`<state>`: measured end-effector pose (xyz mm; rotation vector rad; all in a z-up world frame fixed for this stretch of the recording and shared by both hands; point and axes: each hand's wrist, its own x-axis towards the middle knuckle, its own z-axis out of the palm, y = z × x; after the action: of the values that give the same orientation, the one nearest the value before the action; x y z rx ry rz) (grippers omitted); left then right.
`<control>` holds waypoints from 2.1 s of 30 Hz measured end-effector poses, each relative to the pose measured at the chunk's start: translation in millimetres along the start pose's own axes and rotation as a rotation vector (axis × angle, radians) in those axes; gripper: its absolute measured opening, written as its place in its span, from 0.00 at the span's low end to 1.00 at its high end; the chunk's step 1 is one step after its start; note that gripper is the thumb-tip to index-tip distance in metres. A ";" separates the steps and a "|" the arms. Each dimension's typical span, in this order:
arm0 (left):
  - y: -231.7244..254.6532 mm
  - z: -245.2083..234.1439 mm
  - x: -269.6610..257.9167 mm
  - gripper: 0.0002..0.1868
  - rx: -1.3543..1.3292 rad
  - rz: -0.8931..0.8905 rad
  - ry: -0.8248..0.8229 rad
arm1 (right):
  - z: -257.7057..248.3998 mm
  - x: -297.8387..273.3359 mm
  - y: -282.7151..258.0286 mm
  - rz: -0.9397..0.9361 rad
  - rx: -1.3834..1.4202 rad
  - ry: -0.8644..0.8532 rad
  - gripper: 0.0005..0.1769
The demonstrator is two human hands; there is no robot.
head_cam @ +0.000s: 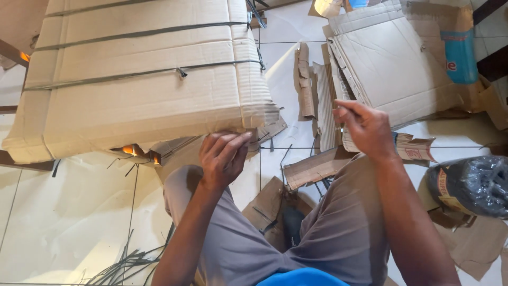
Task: Packaging a wooden chair using cardboard sheets and plastic straps
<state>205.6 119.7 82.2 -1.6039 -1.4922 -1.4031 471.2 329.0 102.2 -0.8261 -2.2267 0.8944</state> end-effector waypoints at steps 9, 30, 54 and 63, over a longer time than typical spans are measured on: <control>-27.3 4.7 -65.4 0.12 0.033 -0.699 0.440 | 34.3 21.6 30.9 0.153 0.191 0.024 0.12; -87.1 4.5 19.7 0.56 -0.438 -1.381 0.932 | 191.2 143.2 31.5 0.557 1.233 -0.343 0.41; -215.2 -90.5 -57.2 0.34 -0.576 -1.265 0.815 | 252.3 66.5 -87.8 0.615 1.308 -0.265 0.37; -220.7 -171.8 -36.9 0.27 -0.691 -1.380 0.596 | 262.4 18.4 -162.1 0.320 1.255 -0.427 0.41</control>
<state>-50.5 6.9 46.1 -0.0241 -1.8036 -2.9906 222.1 148.7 72.2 -0.3536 -1.3108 2.3876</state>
